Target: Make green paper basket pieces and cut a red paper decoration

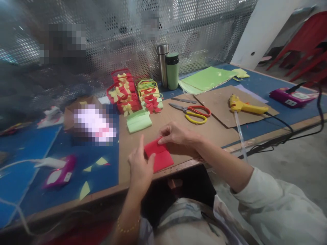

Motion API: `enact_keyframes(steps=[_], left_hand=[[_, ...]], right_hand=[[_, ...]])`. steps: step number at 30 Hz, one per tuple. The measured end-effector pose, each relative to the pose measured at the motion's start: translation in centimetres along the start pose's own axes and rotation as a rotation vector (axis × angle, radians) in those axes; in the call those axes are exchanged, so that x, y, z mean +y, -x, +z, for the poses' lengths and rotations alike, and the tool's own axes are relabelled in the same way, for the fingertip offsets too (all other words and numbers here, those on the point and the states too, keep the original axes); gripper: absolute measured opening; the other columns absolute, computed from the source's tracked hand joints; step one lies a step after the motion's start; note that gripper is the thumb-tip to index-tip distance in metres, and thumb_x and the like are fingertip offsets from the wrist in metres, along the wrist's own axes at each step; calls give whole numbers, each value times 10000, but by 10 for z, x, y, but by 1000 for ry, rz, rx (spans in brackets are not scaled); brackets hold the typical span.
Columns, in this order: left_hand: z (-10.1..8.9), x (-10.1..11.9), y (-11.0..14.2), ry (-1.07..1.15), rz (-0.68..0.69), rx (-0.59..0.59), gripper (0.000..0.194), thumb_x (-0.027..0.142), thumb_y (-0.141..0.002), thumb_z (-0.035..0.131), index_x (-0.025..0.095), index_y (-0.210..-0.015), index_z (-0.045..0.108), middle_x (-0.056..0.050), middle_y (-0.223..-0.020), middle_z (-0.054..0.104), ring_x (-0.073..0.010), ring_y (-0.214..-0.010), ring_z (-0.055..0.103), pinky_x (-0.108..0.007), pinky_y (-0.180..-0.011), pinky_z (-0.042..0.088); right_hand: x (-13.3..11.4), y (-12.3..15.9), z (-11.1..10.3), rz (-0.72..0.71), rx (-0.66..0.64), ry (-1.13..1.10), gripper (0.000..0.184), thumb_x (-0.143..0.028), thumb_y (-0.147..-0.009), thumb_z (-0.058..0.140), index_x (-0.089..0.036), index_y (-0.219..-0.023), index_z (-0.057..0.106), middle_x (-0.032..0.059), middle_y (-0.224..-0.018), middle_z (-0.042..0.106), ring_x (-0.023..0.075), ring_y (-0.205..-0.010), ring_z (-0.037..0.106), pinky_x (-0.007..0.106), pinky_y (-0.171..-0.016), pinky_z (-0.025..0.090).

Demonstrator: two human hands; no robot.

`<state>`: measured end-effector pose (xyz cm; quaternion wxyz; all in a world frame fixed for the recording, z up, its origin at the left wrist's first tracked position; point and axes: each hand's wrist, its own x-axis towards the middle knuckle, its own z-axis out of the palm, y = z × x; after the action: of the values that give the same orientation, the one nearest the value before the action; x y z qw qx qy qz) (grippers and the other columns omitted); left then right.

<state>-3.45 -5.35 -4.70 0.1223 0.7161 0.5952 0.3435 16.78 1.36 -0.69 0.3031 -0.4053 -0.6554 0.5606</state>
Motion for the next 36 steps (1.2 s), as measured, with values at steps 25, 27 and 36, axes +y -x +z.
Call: enact_keyframes(steps=[25,27,36], left_hand=[[3,3,-1,-21,-49,-11,699,189,-853,618,258,-1530,456,-118,-1156,710,-321,-1095,616,-545,-1006,471],[3,3,-1,-17,-69,-7,699,197,-854,619,265,-1531,455,-119,-1144,709,-326,-1097,607,-548,-993,478],[4,4,0,-47,-74,-37,760,165,-851,625,266,-1567,394,-106,-1132,699,-321,-1135,586,-527,-1048,425]], right_hand=[[4,3,6,-127,21,155,158,-280,-802,690,-136,-747,728,-3,-676,644,126,-662,542,250,-610,391],[1,4,11,-204,35,160,140,-269,-810,694,-138,-813,743,17,-764,693,143,-734,591,255,-662,429],[-3,-2,26,-313,61,225,130,-218,-863,652,-155,-773,721,8,-752,682,136,-712,595,255,-675,438]])
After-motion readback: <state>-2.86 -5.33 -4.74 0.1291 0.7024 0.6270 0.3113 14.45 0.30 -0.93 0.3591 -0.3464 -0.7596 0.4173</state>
